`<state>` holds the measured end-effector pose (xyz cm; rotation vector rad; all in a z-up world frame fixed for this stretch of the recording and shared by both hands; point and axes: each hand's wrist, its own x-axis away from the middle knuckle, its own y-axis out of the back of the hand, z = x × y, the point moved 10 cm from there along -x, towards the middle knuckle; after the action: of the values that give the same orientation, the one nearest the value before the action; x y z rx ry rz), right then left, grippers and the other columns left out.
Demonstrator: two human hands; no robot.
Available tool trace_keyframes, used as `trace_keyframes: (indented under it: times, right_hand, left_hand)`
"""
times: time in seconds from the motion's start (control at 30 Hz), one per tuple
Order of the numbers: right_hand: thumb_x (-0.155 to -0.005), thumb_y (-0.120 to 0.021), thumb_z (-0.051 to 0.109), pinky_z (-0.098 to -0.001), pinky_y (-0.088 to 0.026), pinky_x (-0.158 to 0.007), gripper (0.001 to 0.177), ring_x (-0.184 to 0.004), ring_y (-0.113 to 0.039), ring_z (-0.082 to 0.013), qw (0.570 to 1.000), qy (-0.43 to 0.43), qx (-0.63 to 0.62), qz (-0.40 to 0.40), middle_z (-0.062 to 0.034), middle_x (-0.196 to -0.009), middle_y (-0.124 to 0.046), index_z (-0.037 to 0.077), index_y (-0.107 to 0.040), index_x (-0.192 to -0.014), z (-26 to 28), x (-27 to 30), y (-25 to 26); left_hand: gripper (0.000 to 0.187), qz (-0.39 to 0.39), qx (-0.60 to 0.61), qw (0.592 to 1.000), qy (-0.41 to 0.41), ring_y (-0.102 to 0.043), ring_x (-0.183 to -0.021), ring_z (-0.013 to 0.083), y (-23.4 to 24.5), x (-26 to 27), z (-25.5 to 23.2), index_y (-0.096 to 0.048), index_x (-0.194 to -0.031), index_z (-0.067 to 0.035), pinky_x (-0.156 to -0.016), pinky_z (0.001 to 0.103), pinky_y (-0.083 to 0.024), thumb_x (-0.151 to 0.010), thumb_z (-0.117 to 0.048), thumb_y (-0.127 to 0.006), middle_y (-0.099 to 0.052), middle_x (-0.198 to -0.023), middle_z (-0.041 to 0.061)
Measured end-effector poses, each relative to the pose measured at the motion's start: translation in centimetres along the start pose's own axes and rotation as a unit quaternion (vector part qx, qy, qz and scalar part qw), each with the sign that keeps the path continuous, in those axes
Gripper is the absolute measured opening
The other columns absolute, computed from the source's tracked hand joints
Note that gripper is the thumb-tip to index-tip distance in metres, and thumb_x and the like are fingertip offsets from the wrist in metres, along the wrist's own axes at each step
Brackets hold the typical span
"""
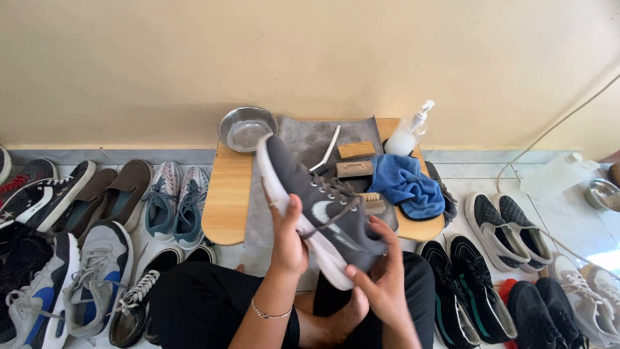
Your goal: Cleaning the interior and exterior of a grey sneaker using a brush and cloth.
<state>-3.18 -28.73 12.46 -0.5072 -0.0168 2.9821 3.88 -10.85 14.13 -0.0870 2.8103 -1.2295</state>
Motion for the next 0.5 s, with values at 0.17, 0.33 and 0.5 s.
trace_keyframes:
  times: [0.17,0.33,0.5]
  right_hand:
    - [-0.063,-0.073,-0.001,-0.0473,-0.05,-0.098,0.087,-0.115,-0.06,-0.0361,0.978,-0.1,-0.153,-0.103,-0.0216,-0.133,-0.054,0.012,-0.039,-0.142,-8.1,0.7,1.2]
    - [-0.051,-0.083,-0.009,-0.05,-0.052,-0.101,0.088,-0.12,-0.063,-0.0397,0.985,-0.032,-0.161,-0.043,-0.025,-0.14,-0.056,0.012,-0.04,-0.124,-6.7,0.0,-0.3]
    - [-0.042,-0.094,0.011,-0.0527,-0.052,-0.109,0.128,-0.125,-0.063,-0.0411,0.997,0.067,-0.041,-0.006,-0.0264,-0.141,-0.056,0.016,-0.024,-0.149,-4.4,-3.8,-2.4]
  left_hand:
    - [0.088,0.117,0.069,0.99,0.04,-0.041,-0.138,0.0312,5.7,-1.5,0.5,-0.016,-0.162,-0.023,-0.11,0.049,-0.031,-0.088,-0.017,-0.064,-0.035,-0.16,0.014]
    - [0.109,0.164,-0.08,0.983,-0.017,-0.042,-0.136,0.0291,8.3,-2.2,-5.0,-0.006,-0.165,-0.013,-0.115,0.045,-0.024,-0.073,-0.013,-0.065,-0.037,-0.157,0.014]
    - [0.085,0.143,0.092,0.984,-0.061,-0.047,-0.134,0.0359,8.7,-3.1,-6.7,-0.013,-0.161,-0.013,-0.113,0.05,-0.035,-0.091,-0.017,-0.062,-0.031,-0.16,0.03]
